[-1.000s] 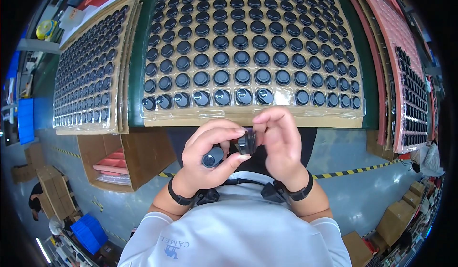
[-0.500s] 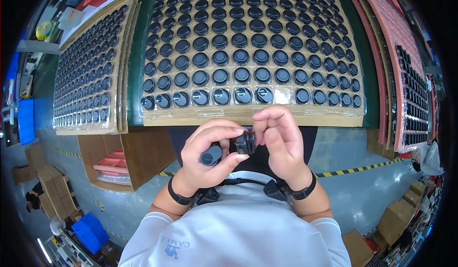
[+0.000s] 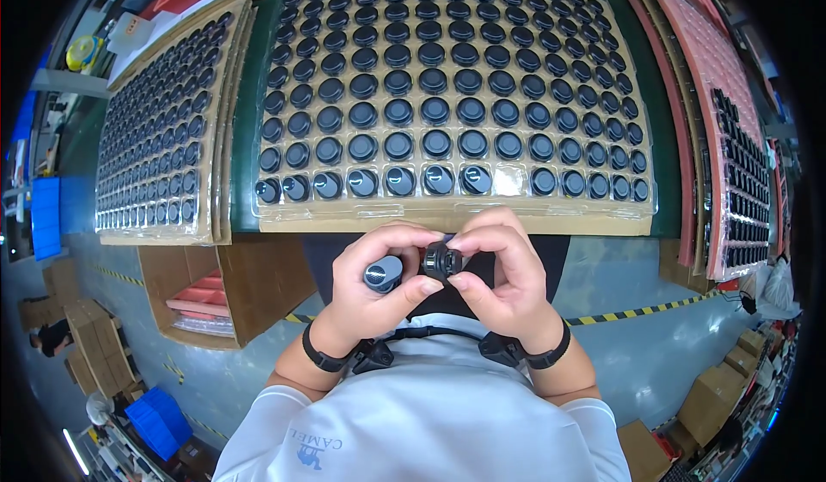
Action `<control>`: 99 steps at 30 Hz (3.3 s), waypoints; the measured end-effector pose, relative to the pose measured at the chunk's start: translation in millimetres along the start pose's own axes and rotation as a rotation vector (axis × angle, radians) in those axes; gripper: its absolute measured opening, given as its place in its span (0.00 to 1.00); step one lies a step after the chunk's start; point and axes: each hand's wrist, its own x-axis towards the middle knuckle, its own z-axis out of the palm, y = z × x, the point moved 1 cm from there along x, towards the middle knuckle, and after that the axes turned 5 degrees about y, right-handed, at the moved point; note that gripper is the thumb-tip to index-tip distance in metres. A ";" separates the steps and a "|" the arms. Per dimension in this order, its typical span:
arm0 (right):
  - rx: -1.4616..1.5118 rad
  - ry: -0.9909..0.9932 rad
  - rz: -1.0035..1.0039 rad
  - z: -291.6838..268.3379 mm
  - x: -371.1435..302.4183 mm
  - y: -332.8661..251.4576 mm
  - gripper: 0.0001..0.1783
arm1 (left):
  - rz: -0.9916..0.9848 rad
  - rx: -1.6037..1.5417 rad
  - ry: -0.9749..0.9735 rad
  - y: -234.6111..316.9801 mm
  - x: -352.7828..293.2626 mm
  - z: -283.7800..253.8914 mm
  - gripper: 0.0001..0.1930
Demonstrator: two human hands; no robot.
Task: The person picks up a black component from a tray, joins it with a flexible arm, and presses them together by hand before placing the assembly back into the tray.
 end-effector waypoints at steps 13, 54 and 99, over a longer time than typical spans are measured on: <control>-0.566 0.339 -0.087 -45.7 28.0 9.3 0.14 | -0.117 -0.103 -0.149 -9.6 3.6 -2.3 0.21; -1.205 0.185 -0.423 -28.9 10.9 -10.1 0.13 | 0.034 -0.179 -0.229 0.4 -7.2 0.1 0.10; -1.100 0.183 -0.520 -23.2 -72.8 -53.9 0.11 | 0.130 0.135 0.103 48.6 -73.4 -82.9 0.09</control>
